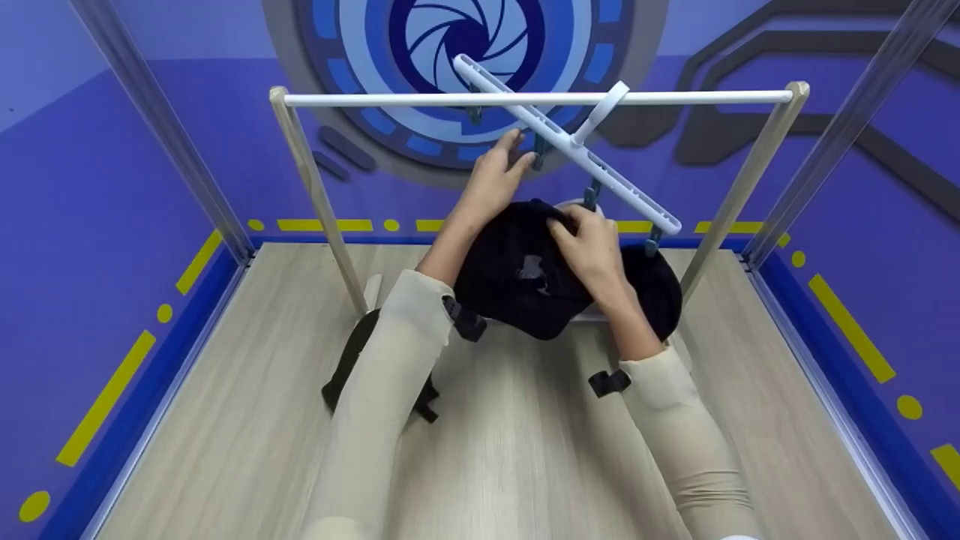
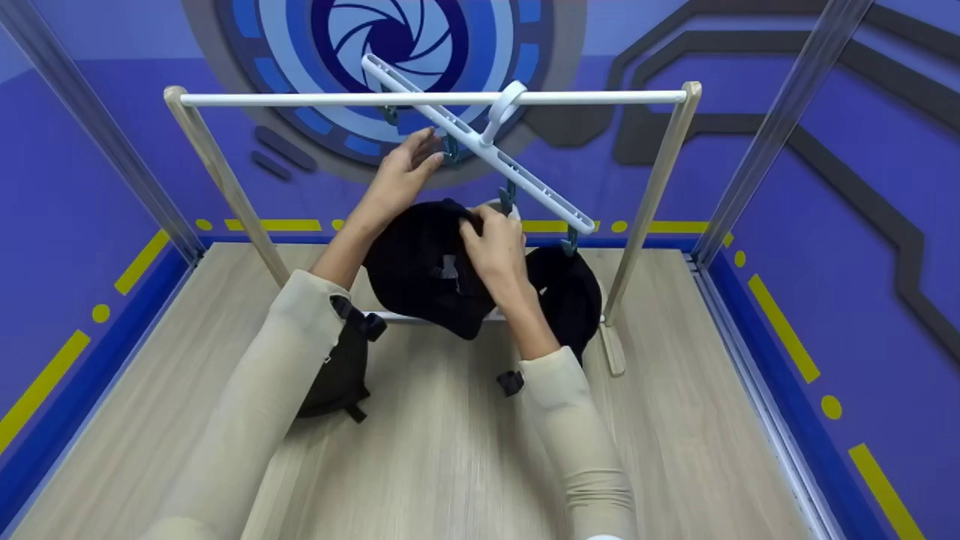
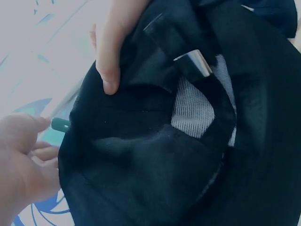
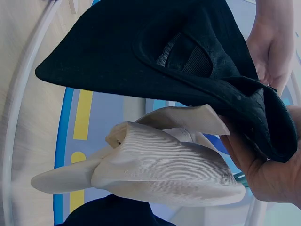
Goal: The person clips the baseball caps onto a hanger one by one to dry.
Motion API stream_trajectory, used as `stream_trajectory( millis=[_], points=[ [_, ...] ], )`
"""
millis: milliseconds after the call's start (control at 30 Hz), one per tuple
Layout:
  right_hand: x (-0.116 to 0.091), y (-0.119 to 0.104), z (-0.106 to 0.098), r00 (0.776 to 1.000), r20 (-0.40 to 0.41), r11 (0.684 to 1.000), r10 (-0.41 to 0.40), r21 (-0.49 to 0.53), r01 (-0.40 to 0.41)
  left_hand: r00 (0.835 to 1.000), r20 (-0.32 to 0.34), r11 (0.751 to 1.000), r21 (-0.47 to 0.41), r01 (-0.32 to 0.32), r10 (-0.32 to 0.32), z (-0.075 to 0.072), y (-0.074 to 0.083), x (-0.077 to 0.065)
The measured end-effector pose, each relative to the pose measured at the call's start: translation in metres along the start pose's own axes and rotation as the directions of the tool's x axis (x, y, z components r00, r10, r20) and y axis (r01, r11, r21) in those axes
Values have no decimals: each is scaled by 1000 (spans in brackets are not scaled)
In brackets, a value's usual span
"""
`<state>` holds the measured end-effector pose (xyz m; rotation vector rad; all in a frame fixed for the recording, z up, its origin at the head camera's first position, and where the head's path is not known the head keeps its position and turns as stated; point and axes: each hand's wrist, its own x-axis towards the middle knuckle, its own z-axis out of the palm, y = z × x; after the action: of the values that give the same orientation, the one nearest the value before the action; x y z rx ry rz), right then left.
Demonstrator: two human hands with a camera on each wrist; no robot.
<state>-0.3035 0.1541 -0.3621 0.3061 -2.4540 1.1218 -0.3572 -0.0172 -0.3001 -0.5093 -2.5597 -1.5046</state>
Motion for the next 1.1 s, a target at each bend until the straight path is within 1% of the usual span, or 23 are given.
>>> stream_trajectory(
  millis=[100,200,300,400,567,633,667,767,900,1100],
  points=[
    [-2,-1,0,1000,0,1000,4,-3,-4,999,-9,995,-90,-36,35,3,-1,3],
    [-3,-1,0,1000,0,1000,1,-4,-1,997,-42,984,-168,-67,60,7,-2,5],
    [-3,-1,-1,1000,-1,1000,-6,-5,6,992,-79,975,-191,-109,95,9,-2,4],
    [-4,0,-4,1000,-9,1000,-6,-9,6,989,-87,980,-152,-132,119,10,-2,1],
    [-6,4,-6,1000,-17,999,-10,-37,9,991,-77,992,-62,-113,108,13,-4,-9],
    [-8,7,-7,1000,-13,999,-13,-49,12,990,-100,993,-48,-110,104,17,-6,-13],
    [-9,8,-6,1000,-14,998,-15,-54,14,988,-117,993,-52,-107,100,18,-7,-14],
    [-14,13,-6,1000,-9,998,-18,-53,18,981,-179,990,-104,-91,71,24,-9,-17],
    [-18,19,-7,1000,-5,999,-6,-53,5,967,-251,979,-183,-95,47,29,-11,-17],
    [-20,23,-10,999,-32,998,8,-70,-11,939,-340,972,-200,-123,49,33,-14,-18]
  ],
)
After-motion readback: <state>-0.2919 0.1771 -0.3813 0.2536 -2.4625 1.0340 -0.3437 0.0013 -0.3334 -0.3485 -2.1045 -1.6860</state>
